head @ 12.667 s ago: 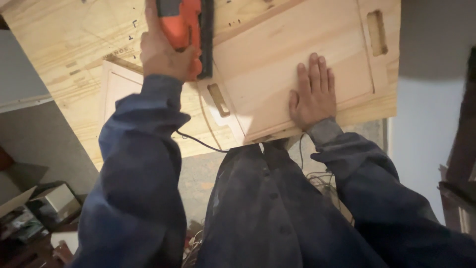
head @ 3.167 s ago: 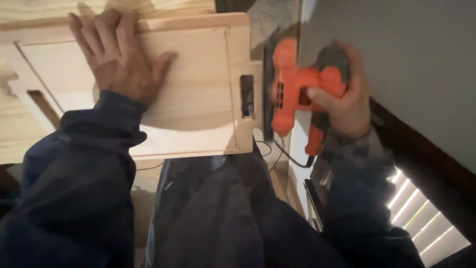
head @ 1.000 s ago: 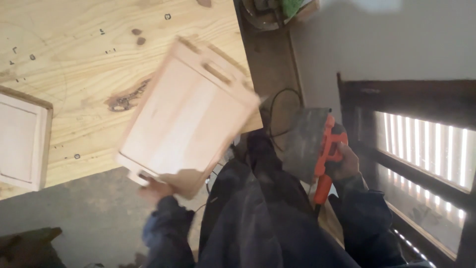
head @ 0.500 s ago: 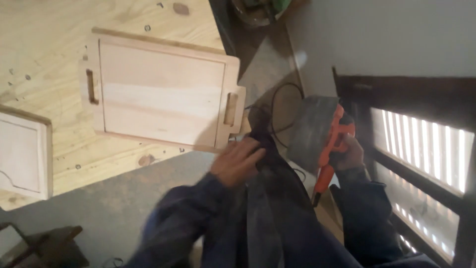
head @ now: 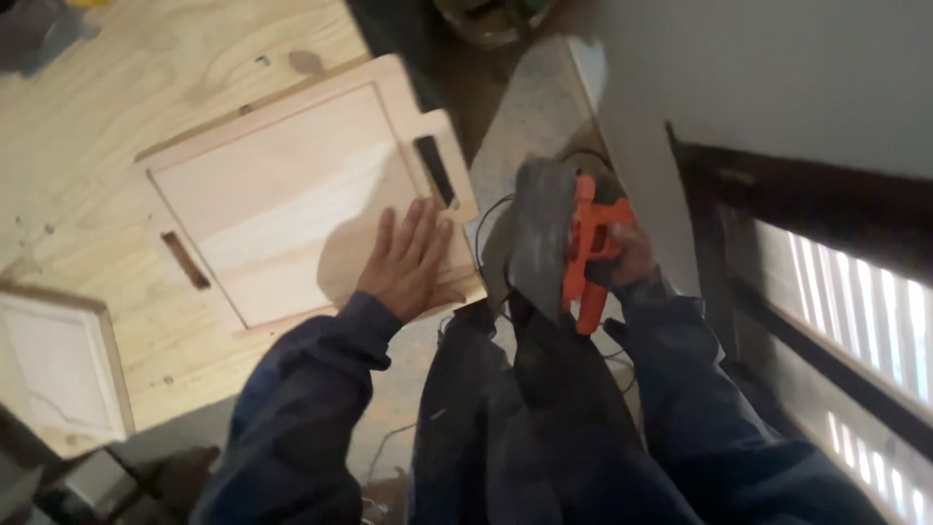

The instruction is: The person uses an electric sander to smooth the surfaces of two wooden panels on a workbench. They briefly stop to replace the sanding pad, then continue sanding the second panel.

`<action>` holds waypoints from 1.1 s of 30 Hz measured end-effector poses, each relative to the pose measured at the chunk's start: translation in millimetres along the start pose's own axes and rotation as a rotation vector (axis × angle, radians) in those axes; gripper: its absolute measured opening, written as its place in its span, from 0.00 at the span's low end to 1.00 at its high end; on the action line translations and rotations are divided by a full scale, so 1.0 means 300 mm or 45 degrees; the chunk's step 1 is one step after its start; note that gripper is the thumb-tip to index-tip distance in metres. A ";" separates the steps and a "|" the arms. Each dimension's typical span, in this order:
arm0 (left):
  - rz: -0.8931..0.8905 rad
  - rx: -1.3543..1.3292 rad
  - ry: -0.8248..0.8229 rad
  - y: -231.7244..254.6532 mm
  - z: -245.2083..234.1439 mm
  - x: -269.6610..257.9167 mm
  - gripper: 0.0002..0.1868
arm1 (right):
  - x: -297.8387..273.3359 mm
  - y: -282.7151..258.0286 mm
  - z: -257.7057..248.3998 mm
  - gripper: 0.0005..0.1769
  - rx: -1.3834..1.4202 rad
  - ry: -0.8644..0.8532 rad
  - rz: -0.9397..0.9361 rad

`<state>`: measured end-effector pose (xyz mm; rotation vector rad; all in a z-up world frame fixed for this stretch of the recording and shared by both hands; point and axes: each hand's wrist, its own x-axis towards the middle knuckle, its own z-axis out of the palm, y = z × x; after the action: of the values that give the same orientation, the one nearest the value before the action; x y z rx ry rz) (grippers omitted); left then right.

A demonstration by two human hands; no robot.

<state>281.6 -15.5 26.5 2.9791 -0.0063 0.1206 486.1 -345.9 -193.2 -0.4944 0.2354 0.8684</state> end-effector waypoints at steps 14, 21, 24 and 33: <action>-0.570 0.182 -0.213 -0.346 -0.138 0.329 0.42 | 0.357 -0.077 0.539 0.51 -0.266 -0.437 0.436; -0.563 0.140 -0.145 -0.337 -0.174 0.331 0.40 | 0.496 -0.091 0.589 0.57 -0.378 -0.511 0.426; -0.585 0.158 -0.222 -0.334 -0.183 0.349 0.40 | 0.537 -0.104 0.650 0.58 -0.564 -0.451 0.354; -0.542 0.130 -0.143 -0.349 -0.177 0.336 0.40 | 0.488 -0.020 0.608 0.23 -0.331 -0.837 0.571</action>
<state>378.9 96.6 70.2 3.0026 0.6318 -0.1017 582.8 -158.7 -91.4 -0.3750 -0.3904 1.4611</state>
